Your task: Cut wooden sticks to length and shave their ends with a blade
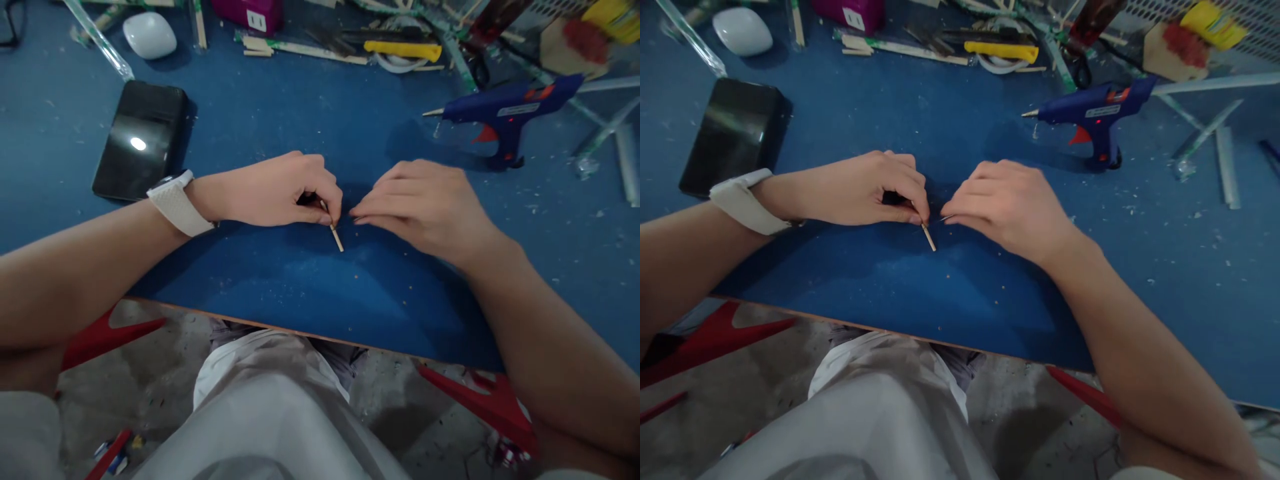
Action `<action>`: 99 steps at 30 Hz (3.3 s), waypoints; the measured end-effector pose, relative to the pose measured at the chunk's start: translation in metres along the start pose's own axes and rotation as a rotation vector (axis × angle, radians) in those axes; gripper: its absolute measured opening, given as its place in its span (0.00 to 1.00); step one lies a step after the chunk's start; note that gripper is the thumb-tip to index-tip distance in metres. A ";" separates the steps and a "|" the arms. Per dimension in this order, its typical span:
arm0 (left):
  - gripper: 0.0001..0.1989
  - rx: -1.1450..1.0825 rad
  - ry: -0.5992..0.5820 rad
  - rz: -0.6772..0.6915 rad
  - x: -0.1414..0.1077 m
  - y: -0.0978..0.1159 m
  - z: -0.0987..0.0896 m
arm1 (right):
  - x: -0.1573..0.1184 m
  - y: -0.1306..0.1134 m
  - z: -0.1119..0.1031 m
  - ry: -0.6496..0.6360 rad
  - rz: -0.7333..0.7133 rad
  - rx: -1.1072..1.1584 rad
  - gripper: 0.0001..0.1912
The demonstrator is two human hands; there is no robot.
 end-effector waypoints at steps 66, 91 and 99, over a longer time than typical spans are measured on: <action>0.15 0.203 0.091 0.117 -0.008 -0.015 -0.006 | 0.006 -0.023 0.014 0.085 0.003 -0.191 0.12; 0.12 0.118 0.089 0.071 -0.005 -0.012 -0.005 | 0.003 -0.016 0.013 0.022 0.013 -0.204 0.12; 0.13 0.070 0.097 0.072 -0.002 -0.010 -0.004 | -0.002 -0.010 0.012 0.026 0.050 -0.161 0.10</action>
Point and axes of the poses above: each hand's wrist, its own x-axis towards the middle knuckle, its own z-axis out of the palm, y = z × x, the point moved 2 cm from there along x, towards the middle knuckle
